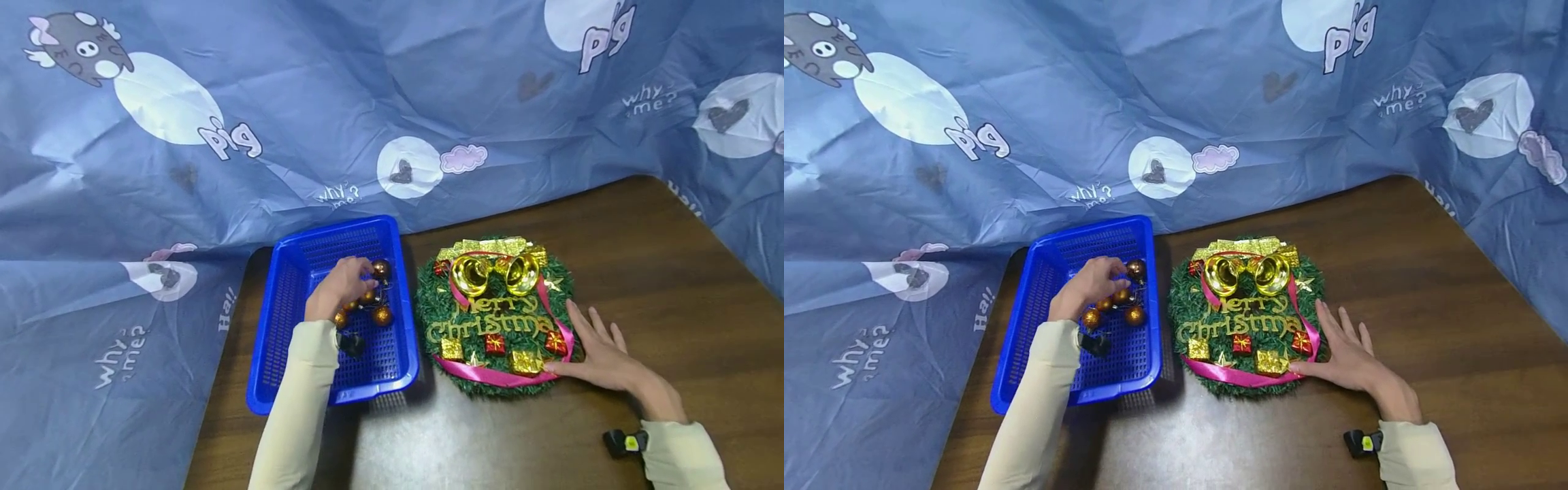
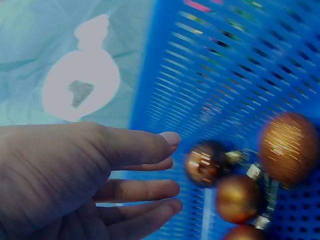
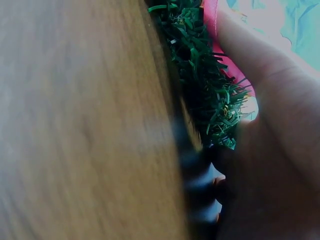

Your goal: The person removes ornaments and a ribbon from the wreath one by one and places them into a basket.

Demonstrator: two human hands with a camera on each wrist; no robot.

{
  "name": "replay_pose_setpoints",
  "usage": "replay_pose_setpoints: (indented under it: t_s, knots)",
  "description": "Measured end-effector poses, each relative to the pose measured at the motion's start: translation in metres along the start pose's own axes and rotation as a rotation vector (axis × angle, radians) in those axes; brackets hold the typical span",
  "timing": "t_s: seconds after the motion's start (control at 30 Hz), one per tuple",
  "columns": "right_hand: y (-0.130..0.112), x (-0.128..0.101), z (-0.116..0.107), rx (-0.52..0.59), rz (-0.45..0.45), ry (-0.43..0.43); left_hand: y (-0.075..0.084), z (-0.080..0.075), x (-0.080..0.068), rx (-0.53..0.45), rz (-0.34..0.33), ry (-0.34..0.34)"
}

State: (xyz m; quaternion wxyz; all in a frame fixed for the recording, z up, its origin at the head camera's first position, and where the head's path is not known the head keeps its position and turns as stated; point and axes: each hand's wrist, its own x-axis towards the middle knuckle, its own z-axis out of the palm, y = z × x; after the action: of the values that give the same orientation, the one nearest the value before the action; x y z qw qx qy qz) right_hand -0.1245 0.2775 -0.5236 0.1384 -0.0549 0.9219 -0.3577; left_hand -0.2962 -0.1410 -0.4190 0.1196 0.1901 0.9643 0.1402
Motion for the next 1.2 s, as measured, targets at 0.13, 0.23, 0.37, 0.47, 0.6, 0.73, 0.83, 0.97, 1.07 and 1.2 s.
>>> replay_pose_setpoints:
  t_s: [0.13,0.23,0.37,0.47,0.6,0.73,0.83,0.97,1.07,1.2]
  knots:
    - [0.000,-0.002,-0.003,-0.010,0.000,0.011,0.014,-0.013,0.001,0.003,0.053,0.075]
    - [0.000,-0.003,-0.005,-0.019,0.003,0.015,0.027,-0.018,0.005,0.016,0.118,0.111]
    - [0.001,-0.005,-0.006,-0.021,0.002,0.019,0.046,-0.019,0.014,0.016,0.167,0.102]
    - [0.002,-0.006,-0.006,-0.016,0.006,0.020,0.063,-0.018,0.022,0.014,0.178,0.070]
    - [0.003,-0.007,-0.005,-0.016,0.014,0.024,0.090,-0.015,0.033,0.018,0.213,0.010]
    - [0.003,-0.007,-0.005,-0.017,0.014,0.032,0.120,-0.012,0.045,0.035,0.271,-0.051]
    - [0.003,-0.007,-0.005,-0.013,0.007,0.036,0.141,-0.010,0.055,0.059,0.315,-0.079]
    - [0.001,-0.007,-0.005,-0.016,0.003,0.039,0.162,-0.005,0.067,0.094,0.346,-0.107]
    - [0.001,-0.006,-0.004,-0.019,0.000,0.040,0.172,-0.001,0.076,0.127,0.368,-0.123]
    - [0.000,-0.004,-0.003,-0.024,-0.001,0.042,0.182,0.008,0.087,0.168,0.396,-0.140]
